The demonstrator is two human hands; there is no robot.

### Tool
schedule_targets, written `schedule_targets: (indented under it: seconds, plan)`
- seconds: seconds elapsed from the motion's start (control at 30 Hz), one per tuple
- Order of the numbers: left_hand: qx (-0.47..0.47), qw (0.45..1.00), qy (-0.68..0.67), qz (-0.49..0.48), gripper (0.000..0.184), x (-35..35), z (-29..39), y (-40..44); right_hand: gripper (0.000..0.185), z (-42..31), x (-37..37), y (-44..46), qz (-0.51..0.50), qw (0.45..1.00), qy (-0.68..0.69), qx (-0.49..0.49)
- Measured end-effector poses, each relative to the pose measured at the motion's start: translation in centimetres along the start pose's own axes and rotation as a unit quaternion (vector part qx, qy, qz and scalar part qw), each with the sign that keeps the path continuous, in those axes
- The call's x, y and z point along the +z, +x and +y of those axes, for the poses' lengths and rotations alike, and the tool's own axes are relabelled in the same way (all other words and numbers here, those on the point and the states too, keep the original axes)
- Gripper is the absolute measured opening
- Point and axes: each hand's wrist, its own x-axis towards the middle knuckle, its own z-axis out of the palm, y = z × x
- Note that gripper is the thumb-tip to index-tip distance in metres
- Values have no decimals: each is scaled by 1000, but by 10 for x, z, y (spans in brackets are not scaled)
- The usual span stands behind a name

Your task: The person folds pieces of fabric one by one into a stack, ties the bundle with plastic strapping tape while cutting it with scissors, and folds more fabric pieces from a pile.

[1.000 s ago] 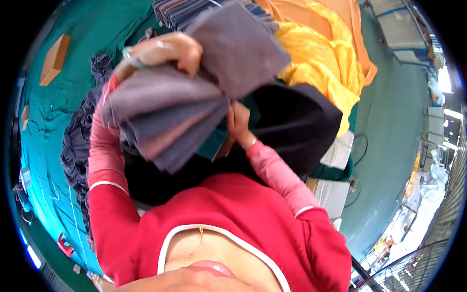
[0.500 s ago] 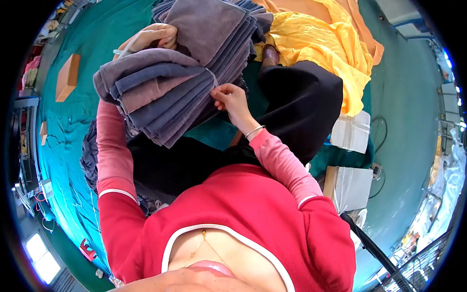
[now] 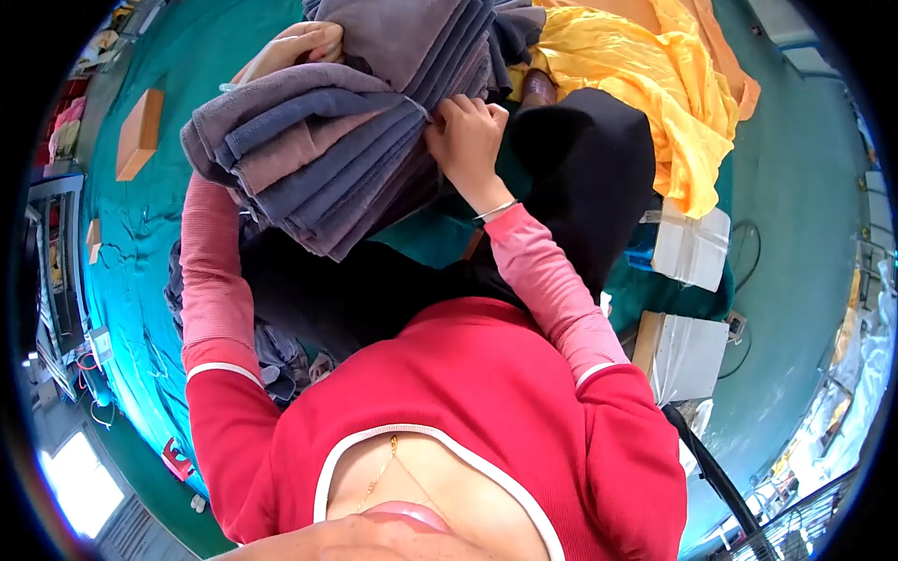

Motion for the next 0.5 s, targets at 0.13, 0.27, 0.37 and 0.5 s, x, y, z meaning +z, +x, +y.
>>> schedule_targets:
  seconds: [0.13,0.27,0.37,0.5]
  plan:
    - [45,997,46,48,40,46,42,-4,12,10,-10,-4,-142,971,186,56]
    - [158,917,92,354,35,83,33,-26,21,-24,-70,-1,-246,598,707,286]
    - [-46,996,70,-11,29,32,37,-6,24,-35,-81,6,-240,675,658,231]
    - [69,970,230,26,22,72,36,-27,28,-29,-82,6,-182,754,589,226]
